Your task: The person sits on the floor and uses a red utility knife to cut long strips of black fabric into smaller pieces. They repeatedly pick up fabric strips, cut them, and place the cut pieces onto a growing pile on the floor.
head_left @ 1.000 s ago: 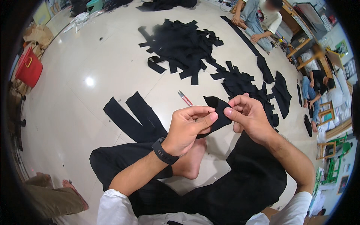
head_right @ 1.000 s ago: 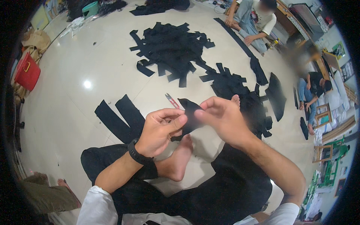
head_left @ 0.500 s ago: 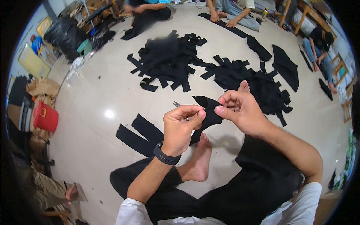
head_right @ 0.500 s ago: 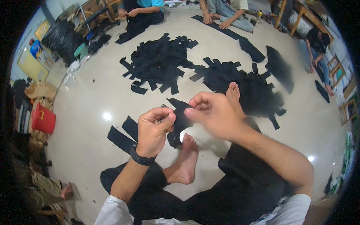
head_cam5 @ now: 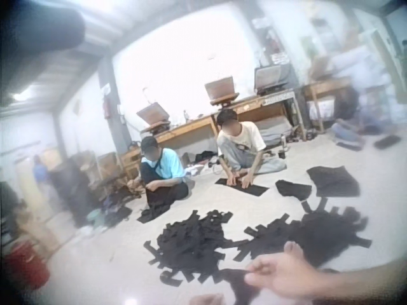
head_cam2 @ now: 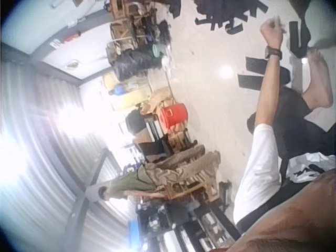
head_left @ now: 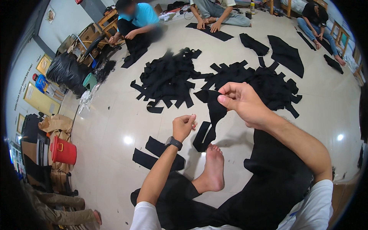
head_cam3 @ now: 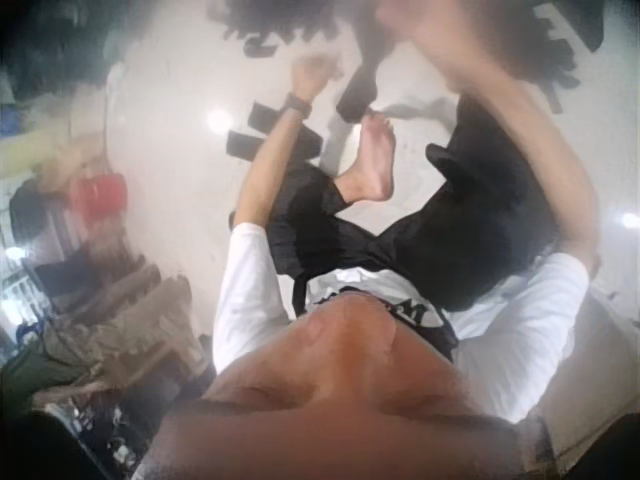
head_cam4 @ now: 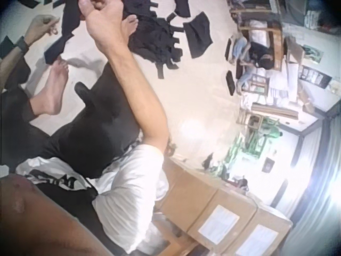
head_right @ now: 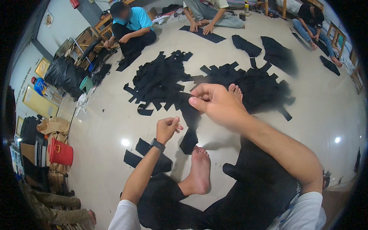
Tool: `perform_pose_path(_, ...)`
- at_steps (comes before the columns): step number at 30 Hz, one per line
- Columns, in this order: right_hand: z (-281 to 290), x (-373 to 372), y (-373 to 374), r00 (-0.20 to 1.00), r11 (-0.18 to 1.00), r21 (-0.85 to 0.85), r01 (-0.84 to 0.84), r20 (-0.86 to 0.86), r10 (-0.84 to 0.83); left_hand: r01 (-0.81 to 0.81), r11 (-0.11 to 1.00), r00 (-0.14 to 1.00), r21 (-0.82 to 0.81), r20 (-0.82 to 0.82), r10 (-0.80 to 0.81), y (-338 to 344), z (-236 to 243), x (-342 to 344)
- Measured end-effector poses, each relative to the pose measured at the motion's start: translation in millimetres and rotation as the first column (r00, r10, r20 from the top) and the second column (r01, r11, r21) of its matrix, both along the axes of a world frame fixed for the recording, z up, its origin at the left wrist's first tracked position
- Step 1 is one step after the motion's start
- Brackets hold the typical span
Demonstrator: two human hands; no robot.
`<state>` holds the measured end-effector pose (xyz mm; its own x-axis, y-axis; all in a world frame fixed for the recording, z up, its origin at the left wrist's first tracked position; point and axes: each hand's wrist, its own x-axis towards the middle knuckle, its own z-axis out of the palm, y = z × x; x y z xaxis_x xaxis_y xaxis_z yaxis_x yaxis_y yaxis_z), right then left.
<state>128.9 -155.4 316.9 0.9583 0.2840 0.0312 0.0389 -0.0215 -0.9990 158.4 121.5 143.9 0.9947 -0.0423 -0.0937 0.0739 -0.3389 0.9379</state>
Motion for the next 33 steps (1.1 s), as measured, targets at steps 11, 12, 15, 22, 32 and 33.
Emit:
perform_pose_path(11, -5.4, 2.0, -18.0, 0.999, 0.997, -0.07, 0.042, -0.023, -0.044, 0.161, 0.924, 0.976, -0.346, 0.196, -0.097, -61.9, 154.6, -30.2)
perform_pose_path(12, -2.8, 2.3, -15.1, 0.999, 0.998, -0.058, 0.025, -0.038, -0.028, 0.204, 0.888, 0.973, -0.413, 0.184, -0.138, -59.6, 169.5, -35.4)
perform_pose_path(15, 4.3, 0.6, -6.8, 0.998, 1.0, -0.03, 0.002, -0.058, -0.003, 0.322, 0.881, 0.928, -0.348, 0.301, -0.22, -54.4, 192.0, -36.3)
perform_pose_path(22, 8.2, 0.3, -2.4, 0.999, 0.988, -0.157, -0.006, -0.036, 0.001, 0.244, 0.966, 0.961, -0.086, 0.154, -0.229, -45.3, 213.3, -38.0)
perform_pose_path(32, 7.0, 1.3, 7.9, 1.0, 0.999, -0.047, -0.003, 0.023, 0.004, 0.311, 0.945, 0.939, -0.104, 0.184, -0.289, -44.5, 211.0, -35.9)
perform_pose_path(33, 8.8, 1.0, 8.2, 1.0, 0.999, -0.043, -0.008, 0.018, 0.009, 0.315, 0.942, 0.94, -0.116, 0.173, -0.293, -43.9, 209.5, -35.8)
